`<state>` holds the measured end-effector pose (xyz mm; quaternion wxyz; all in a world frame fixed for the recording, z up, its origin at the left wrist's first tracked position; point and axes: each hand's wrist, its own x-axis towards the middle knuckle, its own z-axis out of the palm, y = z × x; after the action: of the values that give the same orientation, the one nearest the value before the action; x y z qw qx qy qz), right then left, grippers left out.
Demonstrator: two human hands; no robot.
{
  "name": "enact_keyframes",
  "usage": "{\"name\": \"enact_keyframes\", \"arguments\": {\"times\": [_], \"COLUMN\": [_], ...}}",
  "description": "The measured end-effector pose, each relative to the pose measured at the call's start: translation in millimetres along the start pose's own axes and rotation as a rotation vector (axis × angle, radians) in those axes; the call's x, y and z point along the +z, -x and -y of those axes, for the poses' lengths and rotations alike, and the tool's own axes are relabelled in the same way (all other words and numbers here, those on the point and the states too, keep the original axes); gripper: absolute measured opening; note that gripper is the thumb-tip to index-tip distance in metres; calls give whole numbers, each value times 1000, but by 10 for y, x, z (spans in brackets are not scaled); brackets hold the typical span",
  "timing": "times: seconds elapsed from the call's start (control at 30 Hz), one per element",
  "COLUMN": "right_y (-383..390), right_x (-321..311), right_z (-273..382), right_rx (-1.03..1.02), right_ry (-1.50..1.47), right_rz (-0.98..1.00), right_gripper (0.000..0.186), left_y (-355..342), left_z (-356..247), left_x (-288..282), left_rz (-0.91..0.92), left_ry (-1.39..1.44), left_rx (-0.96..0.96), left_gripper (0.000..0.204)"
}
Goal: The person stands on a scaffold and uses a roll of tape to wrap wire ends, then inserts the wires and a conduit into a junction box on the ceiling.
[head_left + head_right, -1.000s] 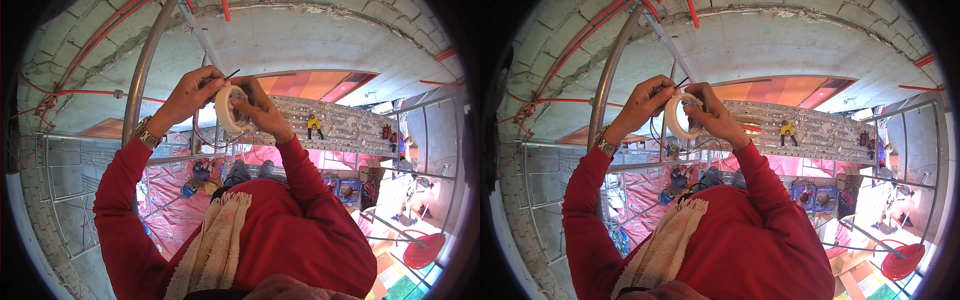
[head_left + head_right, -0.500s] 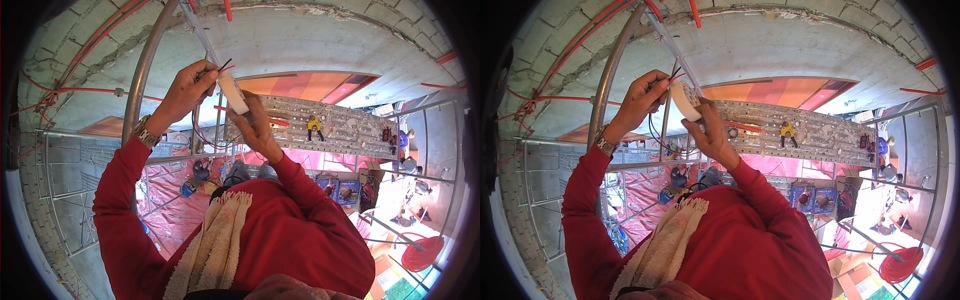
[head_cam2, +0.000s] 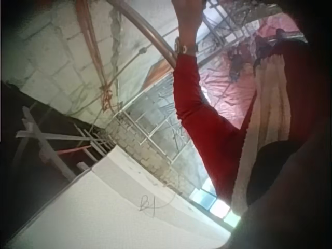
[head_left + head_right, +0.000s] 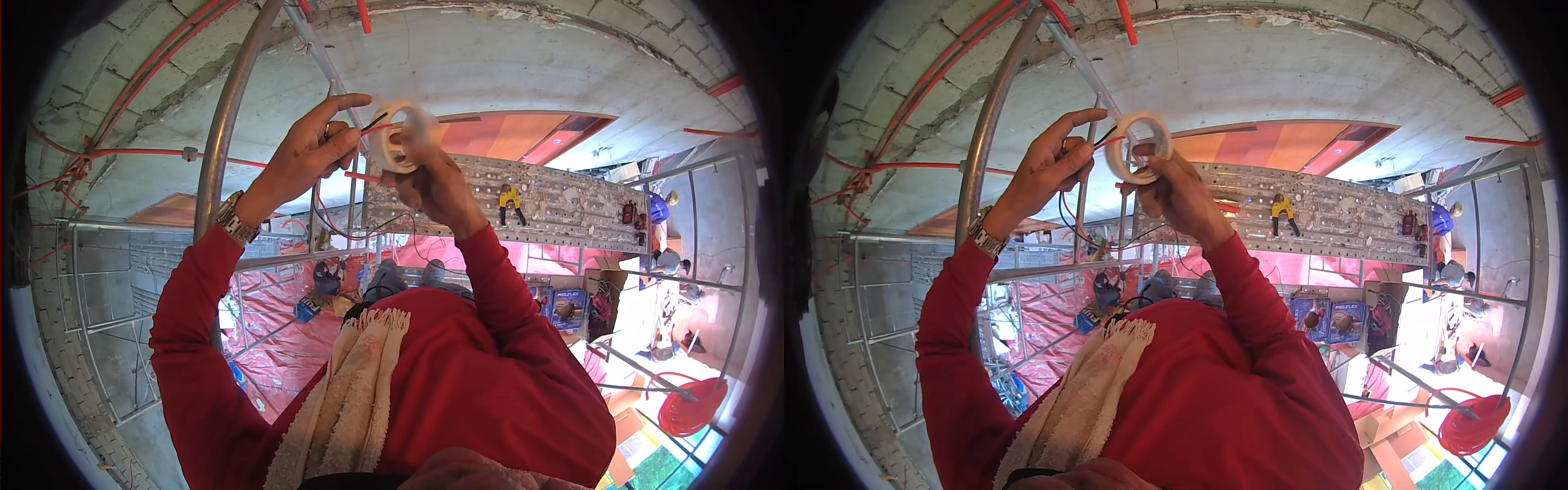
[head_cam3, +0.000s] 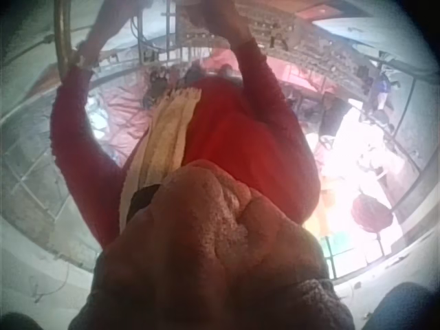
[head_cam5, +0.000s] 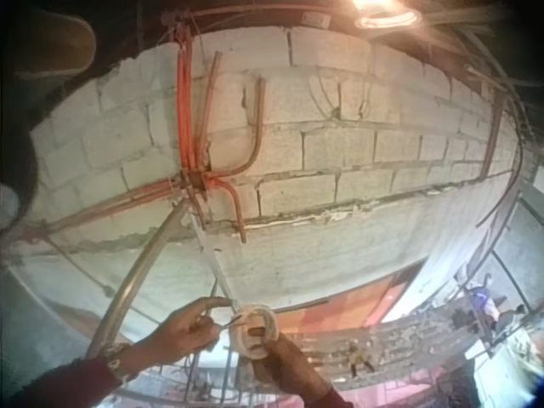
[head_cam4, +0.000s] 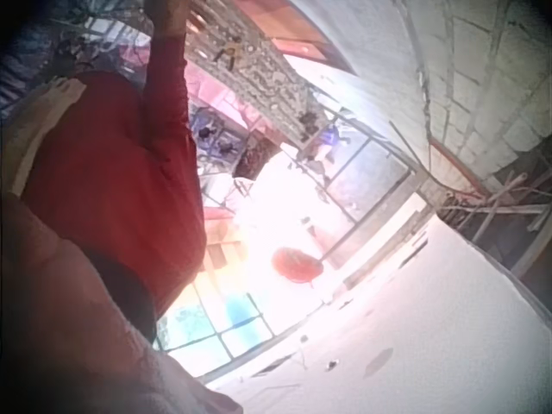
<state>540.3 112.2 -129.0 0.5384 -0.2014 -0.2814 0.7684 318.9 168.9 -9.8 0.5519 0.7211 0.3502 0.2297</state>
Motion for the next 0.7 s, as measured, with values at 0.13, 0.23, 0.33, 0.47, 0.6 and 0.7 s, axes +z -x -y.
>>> {"name": "enact_keyframes", "arguments": {"times": [0.13,0.23,0.33,0.47,0.6,0.7], "right_y": [-13,-17,-23,57,120,148], "right_x": [7,11,-25,144,409,214], "right_z": [-148,-226,-264,-242,-300,-414], "right_rx": [154,213,241,253,-134,-282], "right_ry": [-195,-312,-404,-398,-34,181], "right_rz": [132,191,301,207,-35,17], "right_gripper": [37,37,40,44,52,51], "left_y": [-19,-30,-37,-43,-37,-25], "left_z": [26,53,109,228,206,89], "left_x": [-36,-61,-65,-70,-30,-45], "left_rz": [-16,-14,-47,-132,-165,-180], "left_ry": [8,64,63,-86,-190,-143], "left_rx": [3,-22,-60,36,48,-3], "left_gripper": [50,44,39,34,33,31]}}
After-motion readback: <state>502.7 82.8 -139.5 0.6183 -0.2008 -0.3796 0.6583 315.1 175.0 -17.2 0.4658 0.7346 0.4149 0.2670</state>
